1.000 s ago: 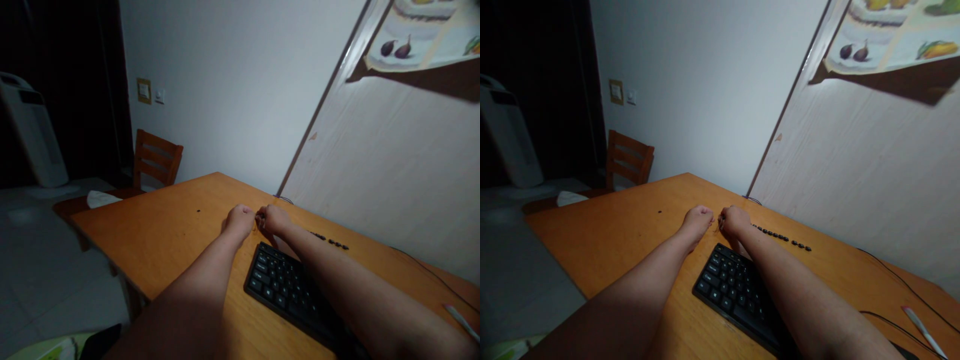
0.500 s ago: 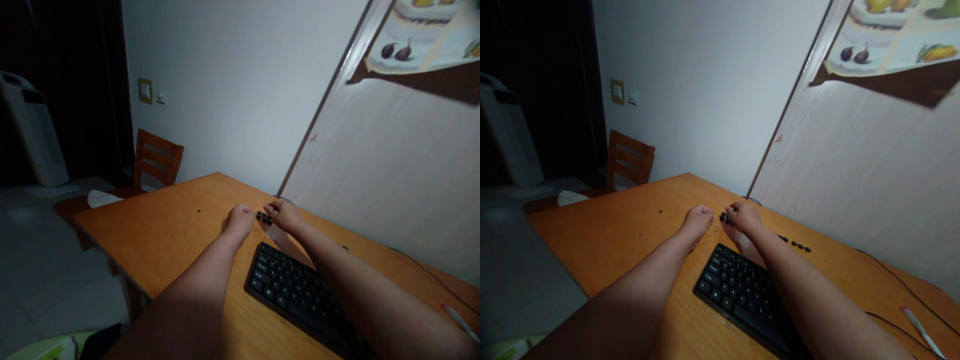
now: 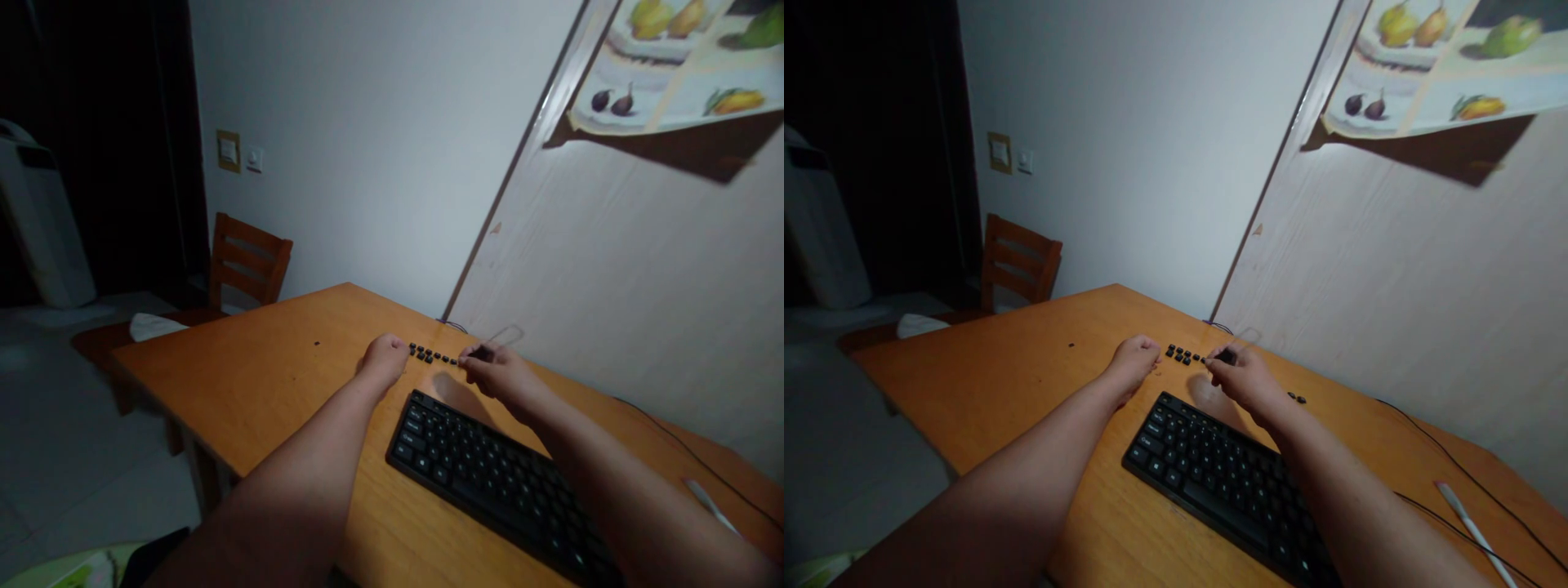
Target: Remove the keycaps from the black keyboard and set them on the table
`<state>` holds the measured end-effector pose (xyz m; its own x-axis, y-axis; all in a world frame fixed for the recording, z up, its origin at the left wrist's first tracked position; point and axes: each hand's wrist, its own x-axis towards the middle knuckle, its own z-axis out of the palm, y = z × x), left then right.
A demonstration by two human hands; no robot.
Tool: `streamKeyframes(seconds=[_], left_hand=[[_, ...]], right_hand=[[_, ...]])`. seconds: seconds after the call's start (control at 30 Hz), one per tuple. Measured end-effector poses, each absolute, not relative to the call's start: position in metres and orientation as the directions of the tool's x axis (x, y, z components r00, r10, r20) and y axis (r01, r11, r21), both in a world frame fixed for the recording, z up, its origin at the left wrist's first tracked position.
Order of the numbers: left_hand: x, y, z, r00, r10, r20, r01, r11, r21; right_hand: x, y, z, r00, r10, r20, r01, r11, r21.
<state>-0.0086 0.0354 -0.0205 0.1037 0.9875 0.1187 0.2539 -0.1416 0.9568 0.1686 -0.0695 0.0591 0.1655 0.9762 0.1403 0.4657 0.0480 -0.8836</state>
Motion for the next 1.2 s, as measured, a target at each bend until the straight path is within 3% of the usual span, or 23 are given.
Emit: streamKeyframes(seconds=[0.13,0.27,0.47,0.93,1.2], left_hand=[[-0.005,0.032,-0.019,0.153,0.977,0.151,0.234,-0.184,0.955],[0.000,0.027,-0.019,0.229,0.958,0.171,0.192,-0.217,0.957],[0.003,0.021,-0.018,0.297,0.938,0.177,0.149,-0.229,0.962],[0.009,0.023,-0.023,0.372,0.894,0.251,0.146,-0.323,0.935],[0.008,0.003,-0.008,0.491,0.817,0.302,0.168,-0.429,0.888]], right_hand=[[0.165,-0.093,0.063,0.084,0.995,0.050,0.390,0.013,-0.921],[0.156,-0.107,0.057,0.149,0.989,0.007,0.414,-0.055,-0.909],[0.144,-0.115,0.043,0.164,0.982,0.095,0.589,-0.020,-0.808],[0.139,-0.113,0.015,0.138,0.968,0.209,0.724,0.046,-0.688],[0.141,-0.109,0.008,0.239,0.957,0.162,0.630,-0.026,-0.776]])
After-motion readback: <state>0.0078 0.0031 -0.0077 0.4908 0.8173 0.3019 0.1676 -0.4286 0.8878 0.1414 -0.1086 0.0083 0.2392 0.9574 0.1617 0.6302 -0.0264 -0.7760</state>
